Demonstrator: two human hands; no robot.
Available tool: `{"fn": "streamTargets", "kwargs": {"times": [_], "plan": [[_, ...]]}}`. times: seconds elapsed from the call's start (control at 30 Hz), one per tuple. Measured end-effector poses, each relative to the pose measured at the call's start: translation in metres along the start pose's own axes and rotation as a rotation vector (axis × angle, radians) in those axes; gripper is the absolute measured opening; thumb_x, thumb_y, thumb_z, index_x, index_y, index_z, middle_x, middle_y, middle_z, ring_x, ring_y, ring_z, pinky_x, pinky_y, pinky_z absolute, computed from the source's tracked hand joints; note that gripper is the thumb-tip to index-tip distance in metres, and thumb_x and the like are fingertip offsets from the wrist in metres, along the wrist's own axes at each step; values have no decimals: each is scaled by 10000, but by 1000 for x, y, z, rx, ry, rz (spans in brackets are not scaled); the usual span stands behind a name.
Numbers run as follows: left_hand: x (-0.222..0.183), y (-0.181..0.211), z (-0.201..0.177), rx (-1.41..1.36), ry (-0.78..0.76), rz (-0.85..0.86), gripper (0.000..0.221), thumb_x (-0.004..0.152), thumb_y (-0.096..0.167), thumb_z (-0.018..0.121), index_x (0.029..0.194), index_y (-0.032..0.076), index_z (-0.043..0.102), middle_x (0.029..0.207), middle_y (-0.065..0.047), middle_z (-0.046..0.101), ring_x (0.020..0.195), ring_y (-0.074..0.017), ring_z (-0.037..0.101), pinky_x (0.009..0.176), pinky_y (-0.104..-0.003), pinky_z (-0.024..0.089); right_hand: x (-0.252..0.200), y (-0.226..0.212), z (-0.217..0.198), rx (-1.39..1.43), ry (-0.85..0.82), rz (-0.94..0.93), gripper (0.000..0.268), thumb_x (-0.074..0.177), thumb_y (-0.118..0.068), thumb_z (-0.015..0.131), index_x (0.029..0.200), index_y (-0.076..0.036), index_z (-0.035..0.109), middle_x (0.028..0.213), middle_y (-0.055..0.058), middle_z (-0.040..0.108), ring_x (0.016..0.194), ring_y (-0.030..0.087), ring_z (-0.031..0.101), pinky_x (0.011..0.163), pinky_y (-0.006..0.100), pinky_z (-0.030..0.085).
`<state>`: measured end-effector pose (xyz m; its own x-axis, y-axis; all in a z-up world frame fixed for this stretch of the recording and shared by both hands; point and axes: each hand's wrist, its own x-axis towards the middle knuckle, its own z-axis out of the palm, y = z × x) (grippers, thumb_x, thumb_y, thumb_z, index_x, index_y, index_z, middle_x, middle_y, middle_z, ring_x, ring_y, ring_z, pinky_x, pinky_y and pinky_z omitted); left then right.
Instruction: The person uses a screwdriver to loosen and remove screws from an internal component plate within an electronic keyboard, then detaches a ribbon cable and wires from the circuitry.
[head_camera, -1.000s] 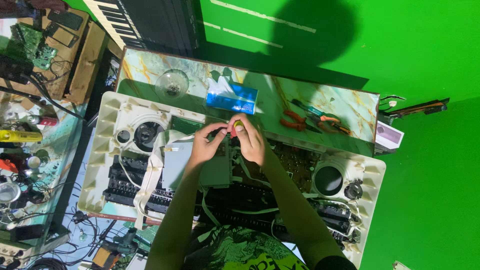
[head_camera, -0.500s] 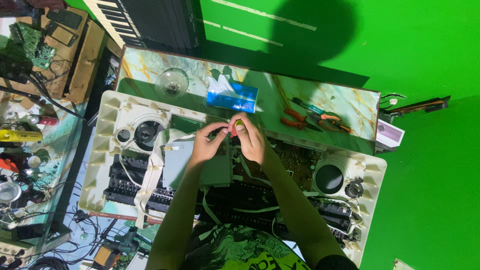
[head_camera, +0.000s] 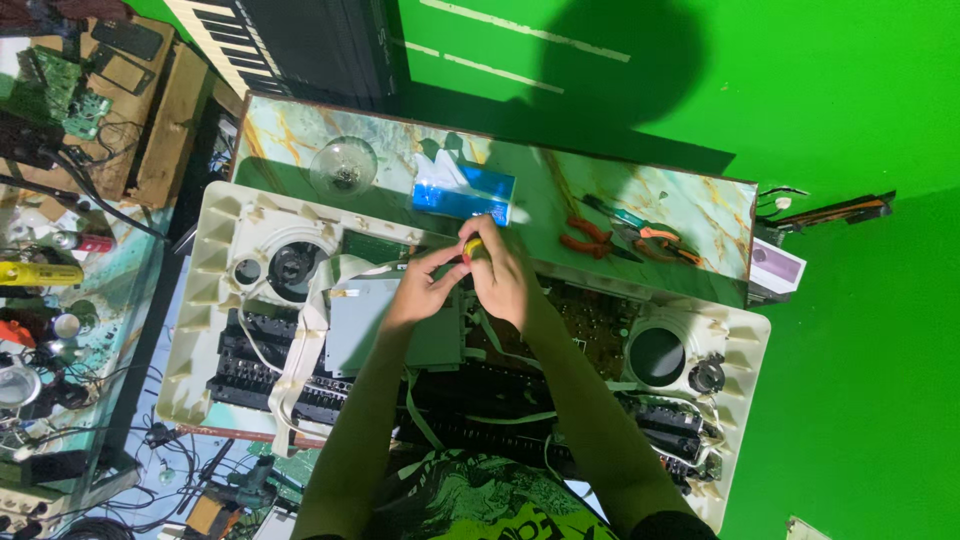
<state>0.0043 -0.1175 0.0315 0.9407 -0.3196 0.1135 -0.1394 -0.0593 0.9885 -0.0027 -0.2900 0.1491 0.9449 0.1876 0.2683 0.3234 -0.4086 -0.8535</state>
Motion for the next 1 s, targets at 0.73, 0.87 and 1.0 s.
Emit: {"fn": "streamTargets", "kwargs": {"times": [0.73, 0.87, 1.0], "plan": [[-10, -78, -2, -3, 54, 86, 269, 1039, 94, 584, 1269, -24, 658, 1062, -143, 755, 958, -137, 667, 859, -311, 527, 20, -10, 1, -537, -196, 220, 281, 1012, -337, 566, 1067, -62, 548, 616, 164, 667, 572, 374, 677, 542, 497, 526], [-11, -78, 8, 291, 238, -82, 187, 1071, 139, 607, 1025, -22, 692, 774, -210, 645, 680, -276, 611, 664, -387, 479, 25, -17, 1, -516, -311, 368, 270, 1023, -333, 534, 1124, -83, 524, 582, 151, 656, 528, 349, 673, 542, 485, 539], [-7, -55, 8, 251, 230, 154, 144, 1009, 98, 575, 1054, 0, 669, 858, -186, 684, 729, -329, 679, 683, -388, 521, 20, -10, 6, -528, -294, 249, 290, 1014, -340, 567, 1139, -83, 511, 588, 123, 658, 537, 343, 672, 586, 480, 557]]}}
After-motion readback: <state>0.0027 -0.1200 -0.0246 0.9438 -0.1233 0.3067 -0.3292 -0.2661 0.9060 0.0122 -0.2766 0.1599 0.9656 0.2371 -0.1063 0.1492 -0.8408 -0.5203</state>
